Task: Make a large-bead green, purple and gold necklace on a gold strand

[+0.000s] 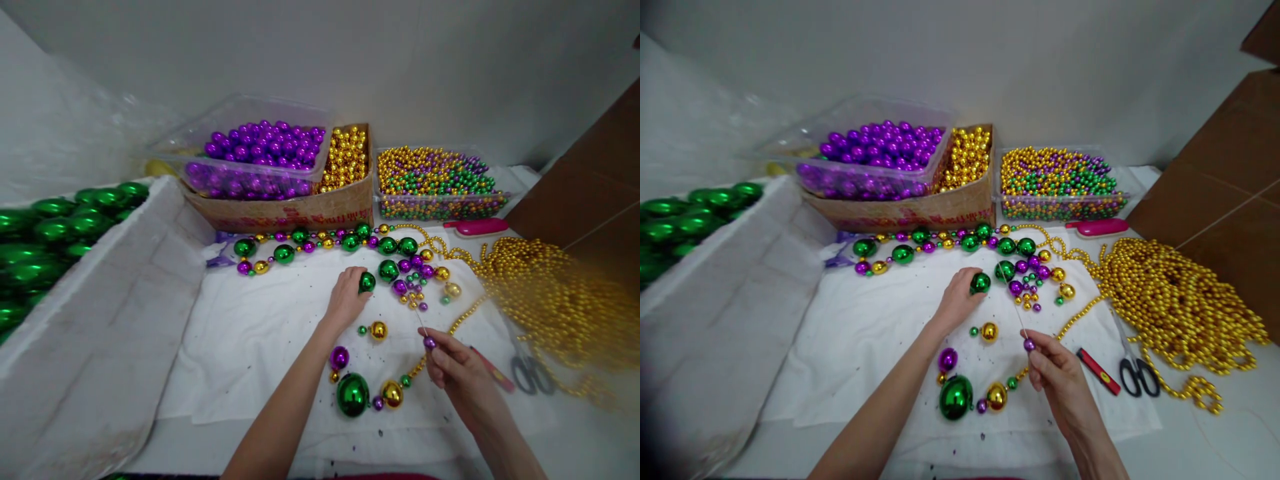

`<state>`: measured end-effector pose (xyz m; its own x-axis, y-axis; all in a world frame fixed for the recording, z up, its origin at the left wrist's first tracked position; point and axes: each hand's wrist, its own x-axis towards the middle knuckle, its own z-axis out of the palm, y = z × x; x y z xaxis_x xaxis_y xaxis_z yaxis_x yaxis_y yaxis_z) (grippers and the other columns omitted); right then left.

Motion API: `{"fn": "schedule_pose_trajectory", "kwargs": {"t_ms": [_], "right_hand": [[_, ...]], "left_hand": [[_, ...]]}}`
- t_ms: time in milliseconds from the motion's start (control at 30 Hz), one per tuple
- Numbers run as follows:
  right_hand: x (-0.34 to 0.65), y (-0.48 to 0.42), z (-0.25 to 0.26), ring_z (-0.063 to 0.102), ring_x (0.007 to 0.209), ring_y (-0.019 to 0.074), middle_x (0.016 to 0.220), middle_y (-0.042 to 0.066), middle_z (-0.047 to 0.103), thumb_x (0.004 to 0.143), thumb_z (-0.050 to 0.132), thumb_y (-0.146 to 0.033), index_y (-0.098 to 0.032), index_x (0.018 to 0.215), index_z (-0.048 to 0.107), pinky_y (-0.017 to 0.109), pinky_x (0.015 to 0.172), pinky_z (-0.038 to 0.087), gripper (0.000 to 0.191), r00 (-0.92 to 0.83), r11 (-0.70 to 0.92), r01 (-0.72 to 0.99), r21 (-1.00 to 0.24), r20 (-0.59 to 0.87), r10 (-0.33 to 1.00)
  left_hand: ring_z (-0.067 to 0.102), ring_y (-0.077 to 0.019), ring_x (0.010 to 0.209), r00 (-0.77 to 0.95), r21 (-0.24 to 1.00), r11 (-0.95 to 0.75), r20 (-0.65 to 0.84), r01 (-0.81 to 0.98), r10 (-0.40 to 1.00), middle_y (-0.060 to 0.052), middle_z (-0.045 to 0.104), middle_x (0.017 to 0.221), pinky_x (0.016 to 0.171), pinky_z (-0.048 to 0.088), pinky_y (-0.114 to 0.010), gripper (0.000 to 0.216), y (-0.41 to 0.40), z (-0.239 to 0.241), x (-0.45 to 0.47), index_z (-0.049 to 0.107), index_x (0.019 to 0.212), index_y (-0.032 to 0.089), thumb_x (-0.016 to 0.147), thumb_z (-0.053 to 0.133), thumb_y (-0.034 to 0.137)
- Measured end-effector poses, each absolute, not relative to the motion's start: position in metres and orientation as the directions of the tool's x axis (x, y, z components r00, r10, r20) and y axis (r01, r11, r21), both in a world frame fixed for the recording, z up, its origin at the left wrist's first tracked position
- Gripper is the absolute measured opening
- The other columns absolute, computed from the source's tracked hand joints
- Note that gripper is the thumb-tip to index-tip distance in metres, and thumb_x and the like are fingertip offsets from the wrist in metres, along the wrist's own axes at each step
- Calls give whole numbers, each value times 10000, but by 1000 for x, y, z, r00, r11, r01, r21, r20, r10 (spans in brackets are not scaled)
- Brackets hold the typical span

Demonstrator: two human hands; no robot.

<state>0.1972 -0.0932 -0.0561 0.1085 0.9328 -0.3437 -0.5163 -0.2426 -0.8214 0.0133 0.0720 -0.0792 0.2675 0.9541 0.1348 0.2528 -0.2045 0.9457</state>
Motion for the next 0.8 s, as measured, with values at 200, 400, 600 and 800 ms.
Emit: {"fn": "schedule_pose_trajectory", "kwargs": {"t_ms": [200, 400, 600, 800], "right_hand": [[198, -99, -59, 401, 519, 76, 686, -31, 452, 722, 727, -342, -201, 964, 630, 200, 443, 295, 296, 118, -266, -415, -870, -342, 932], [194, -107, -55, 397, 524, 87, 691, -23, 483, 735, 702, -392, -196, 951, 619, 197, 425, 309, 303, 52, -331, -221, -917, -350, 935], [198, -106, -47, 368, 506, 86, 633, -36, 425, 733, 703, -385, -179, 952, 615, 188, 405, 278, 314, 78, -317, -187, -930, -336, 939], [202, -111, -31, 360, 511, 83, 655, -25, 448, 750, 688, -368, -181, 989, 630, 203, 427, 250, 308, 36, -337, -54, -940, -339, 940]], "left_hand": [[541, -201, 883, 174, 993, 9, -29, 116, 984, -50, 565, 1026, 822, 434, -330, 489, 67, -65, 3, 609, 1083, 224, 617, 754, 212], [617, -199, 904, 372, 836, 364, -211, -411, 904, -63, 590, 1080, 750, 492, -311, 402, 50, -50, -9, 553, 1157, 244, 768, 654, 265], [643, -225, 928, 318, 588, 455, -327, -669, 890, -79, 645, 962, 735, 506, -284, 260, 53, -52, -16, 576, 1015, 184, 809, 613, 338], [629, -238, 987, 291, 539, 458, -369, -707, 883, -112, 661, 960, 773, 535, -301, 216, 50, -48, -17, 600, 932, 126, 848, 563, 321]]}}
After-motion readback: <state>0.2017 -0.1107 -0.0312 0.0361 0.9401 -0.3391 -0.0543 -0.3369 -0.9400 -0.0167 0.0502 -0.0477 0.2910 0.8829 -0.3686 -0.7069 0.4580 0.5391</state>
